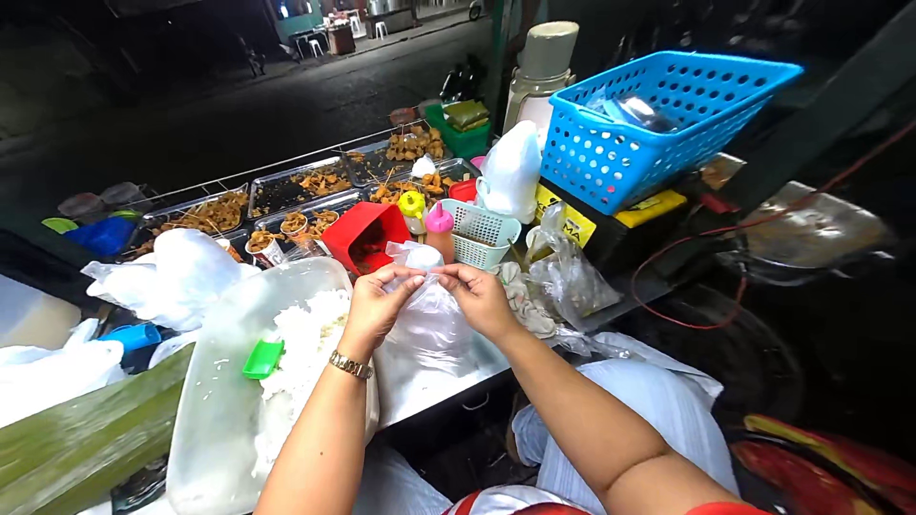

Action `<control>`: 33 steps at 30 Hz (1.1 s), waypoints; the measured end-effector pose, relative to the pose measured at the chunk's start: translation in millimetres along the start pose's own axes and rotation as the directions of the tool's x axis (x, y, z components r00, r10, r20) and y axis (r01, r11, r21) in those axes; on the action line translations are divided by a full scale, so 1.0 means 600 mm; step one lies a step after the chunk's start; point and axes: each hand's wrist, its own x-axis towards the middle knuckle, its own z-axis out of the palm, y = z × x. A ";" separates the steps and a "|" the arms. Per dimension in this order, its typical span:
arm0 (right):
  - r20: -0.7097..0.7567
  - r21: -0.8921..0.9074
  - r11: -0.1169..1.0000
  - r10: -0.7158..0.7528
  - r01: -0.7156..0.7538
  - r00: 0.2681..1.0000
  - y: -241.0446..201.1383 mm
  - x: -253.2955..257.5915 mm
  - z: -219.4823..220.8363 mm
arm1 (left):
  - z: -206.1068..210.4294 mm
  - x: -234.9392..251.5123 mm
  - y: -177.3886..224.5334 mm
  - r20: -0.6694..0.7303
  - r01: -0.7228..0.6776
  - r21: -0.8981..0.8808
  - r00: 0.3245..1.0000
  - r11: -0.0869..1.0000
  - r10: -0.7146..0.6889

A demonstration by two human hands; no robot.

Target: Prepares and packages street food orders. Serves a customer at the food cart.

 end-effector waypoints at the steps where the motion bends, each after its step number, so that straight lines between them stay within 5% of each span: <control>1: 0.012 -0.006 1.000 0.018 -0.018 1.000 -0.001 0.000 -0.001 | 0.003 0.001 0.000 -0.029 0.019 0.012 0.999 1.000 -0.019; 6: 0.018 -0.040 0.999 0.015 -0.015 1.000 -0.002 0.001 -0.001 | 0.017 0.002 0.000 -0.092 0.056 -0.080 0.994 0.995 -0.063; 18: 0.049 0.212 0.975 0.061 -0.070 0.997 -0.011 0.008 -0.006 | 0.017 -0.011 0.010 0.130 0.140 -0.298 0.986 0.944 -0.105; 20: 0.036 0.398 0.900 0.181 -0.180 0.983 -0.017 0.010 -0.005 | 0.015 -0.015 0.012 0.210 0.175 -0.391 0.973 0.904 -0.097; 23: 0.118 0.696 0.635 0.359 -0.335 0.926 -0.037 0.013 -0.012 | 0.010 -0.015 0.014 0.238 0.203 -0.450 0.966 0.870 -0.103; 26: 0.187 0.780 0.532 0.305 -0.330 0.934 -0.025 0.022 -0.031 | -0.010 -0.008 0.014 0.153 0.117 -0.411 0.986 0.904 -0.058; 28: 0.170 0.613 0.765 0.117 -0.198 0.979 -0.013 0.031 -0.050 | -0.022 -0.003 0.015 0.066 0.016 -0.227 0.998 0.974 -0.001; 30: 0.164 0.187 0.982 -0.026 -0.005 0.986 -0.019 0.046 -0.065 | -0.024 0.004 0.011 0.026 -0.057 0.161 0.998 0.985 0.053; 33: 0.231 -0.327 0.942 0.010 0.068 0.973 -0.048 0.075 -0.056 | -0.004 0.017 0.001 -0.016 0.091 0.344 0.996 0.934 -0.091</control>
